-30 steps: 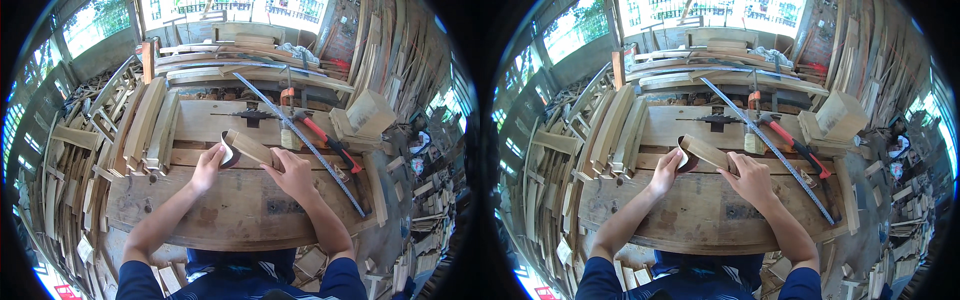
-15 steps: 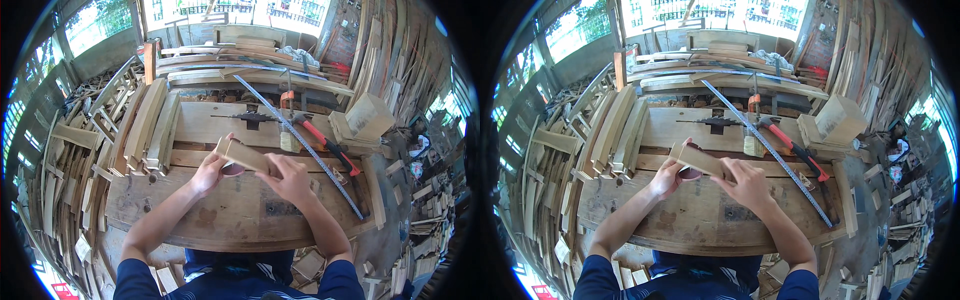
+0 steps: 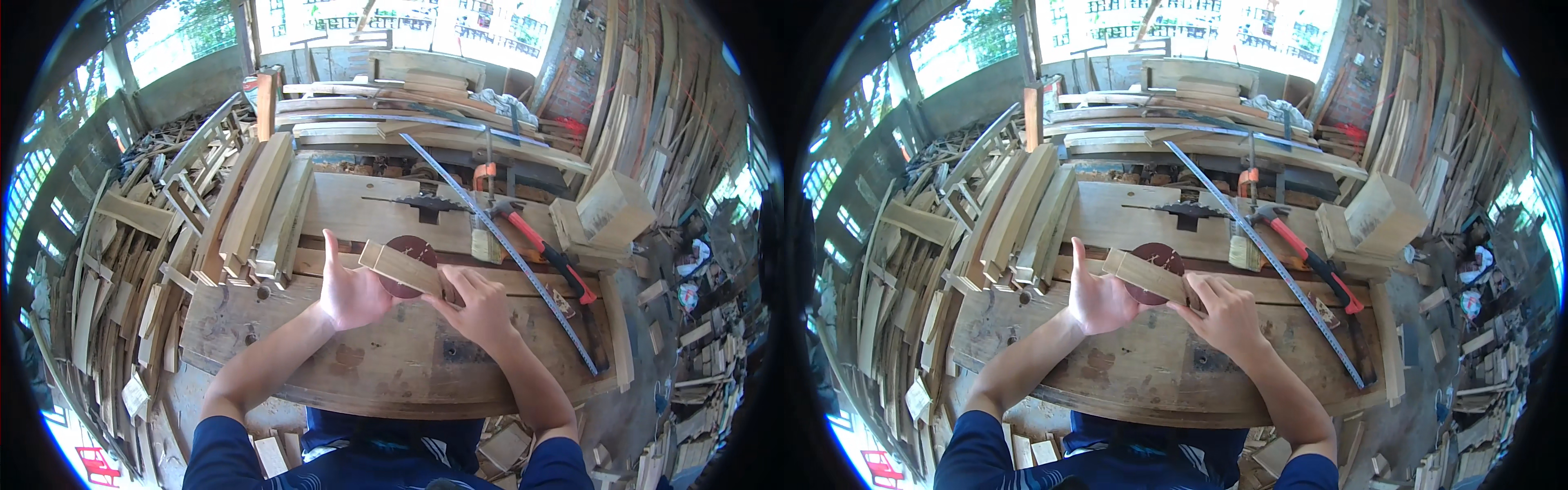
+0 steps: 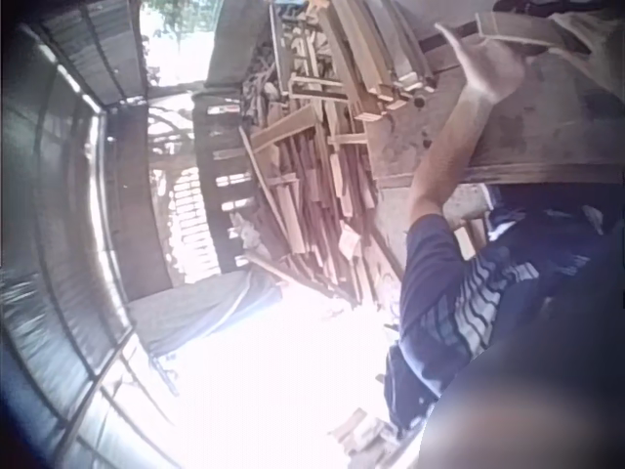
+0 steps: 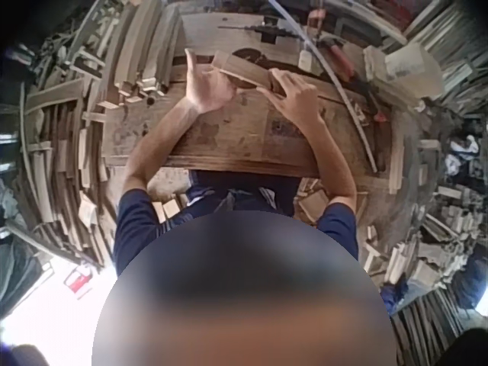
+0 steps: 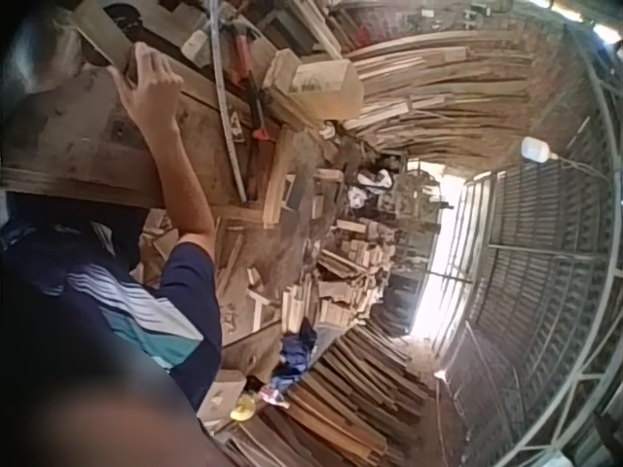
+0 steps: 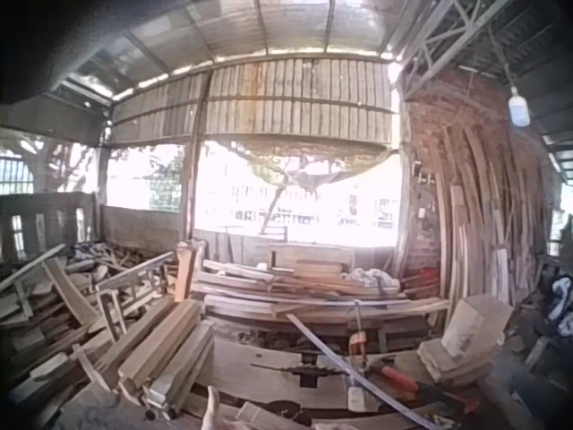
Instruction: Sanding a piece of wood and then applying a liquid finish using a brush.
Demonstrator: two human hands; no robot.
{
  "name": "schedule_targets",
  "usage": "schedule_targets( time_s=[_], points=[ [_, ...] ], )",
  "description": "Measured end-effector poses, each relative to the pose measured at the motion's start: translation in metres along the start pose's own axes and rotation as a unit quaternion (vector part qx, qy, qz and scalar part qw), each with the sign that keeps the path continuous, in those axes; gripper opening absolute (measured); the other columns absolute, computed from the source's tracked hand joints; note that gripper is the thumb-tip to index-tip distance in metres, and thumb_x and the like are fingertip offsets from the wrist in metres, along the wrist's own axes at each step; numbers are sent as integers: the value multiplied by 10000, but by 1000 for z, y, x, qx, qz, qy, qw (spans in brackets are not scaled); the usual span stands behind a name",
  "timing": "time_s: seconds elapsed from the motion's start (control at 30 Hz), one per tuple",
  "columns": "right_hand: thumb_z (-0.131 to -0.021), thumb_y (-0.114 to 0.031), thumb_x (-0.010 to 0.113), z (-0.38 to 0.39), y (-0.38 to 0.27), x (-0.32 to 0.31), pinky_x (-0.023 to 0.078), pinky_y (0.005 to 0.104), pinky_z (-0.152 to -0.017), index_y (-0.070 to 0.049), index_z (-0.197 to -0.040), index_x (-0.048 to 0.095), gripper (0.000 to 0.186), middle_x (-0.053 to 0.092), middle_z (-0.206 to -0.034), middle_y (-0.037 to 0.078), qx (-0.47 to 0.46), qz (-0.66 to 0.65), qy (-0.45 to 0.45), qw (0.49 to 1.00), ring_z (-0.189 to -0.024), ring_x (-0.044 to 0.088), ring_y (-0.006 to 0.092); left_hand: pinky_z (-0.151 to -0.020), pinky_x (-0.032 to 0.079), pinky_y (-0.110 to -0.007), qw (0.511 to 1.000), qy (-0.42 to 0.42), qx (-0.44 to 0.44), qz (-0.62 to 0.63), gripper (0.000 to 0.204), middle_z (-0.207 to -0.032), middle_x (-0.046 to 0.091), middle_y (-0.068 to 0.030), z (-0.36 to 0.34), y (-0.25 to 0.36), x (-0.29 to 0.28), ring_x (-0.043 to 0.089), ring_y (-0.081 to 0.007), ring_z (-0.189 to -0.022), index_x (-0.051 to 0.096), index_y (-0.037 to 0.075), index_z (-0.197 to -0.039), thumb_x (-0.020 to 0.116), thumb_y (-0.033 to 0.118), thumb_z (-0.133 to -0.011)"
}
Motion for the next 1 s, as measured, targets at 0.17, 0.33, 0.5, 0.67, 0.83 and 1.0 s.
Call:
schedule_targets(
  time_s=[0.17,0.33,0.5,0.67,0.83,1.0],
  points=[
    [-831,-320,900,-5,13,0,582,375,-631,-34,-1200,682,514,751,-951,116,53,-15,-33,998,-756,740,276,-1310,227,-482,995,-79,52,-26,1408,-1694,359,-167,1,31,10,328,-330,-1567,284,20,-1653,342,1074,-722],
    [-843,-335,882,2,8,4,592,382,-673,-32,-1164,693,480,756,-933,103,1,-2,-3,1000,-829,755,281,-1318,209,-453,998,33,35,-48,1452,-1708,329,-166,-2,17,-2,312,-318,-1572,213,2,-1669,361,1080,-707],
    [-821,-325,901,2,16,6,581,391,-675,-36,-1147,705,478,757,-942,88,46,-17,-49,998,-801,750,277,-1243,377,-418,987,61,40,-143,1067,-1622,458,-154,1,28,-5,475,-278,-1469,325,-2,-1619,399,842,-971],
    [-835,-328,891,1,16,1,583,400,-682,-40,-1170,703,480,756,-971,99,22,-4,-26,999,-836,750,297,-1243,408,-442,972,100,35,-210,652,-1595,479,-147,-1,22,-19,513,-286,-1441,315,62,-1625,298,513,-1155],
    [-847,-343,879,4,22,6,607,398,-730,-39,-1151,719,458,769,-1011,128,23,-11,-42,999,-882,761,319,-1137,511,-487,939,195,96,-266,610,-1459,613,-187,0,44,-36,628,-311,-1308,477,-29,-1504,324,455,-1164],
    [-823,-278,904,0,32,4,573,383,-676,-72,-1159,718,436,752,-911,102,50,4,-23,998,-788,741,309,-1038,589,-448,926,214,123,-286,513,-1363,673,-190,4,48,-57,692,-290,-1212,533,-60,-1430,355,346,-1173]
  ],
)
Point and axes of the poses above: each hand's wrist, its own z-axis away from the middle knuckle, its own x-axis out of the palm, y = z × x, the point moved 9 cm from there along -z, towards the middle knuckle
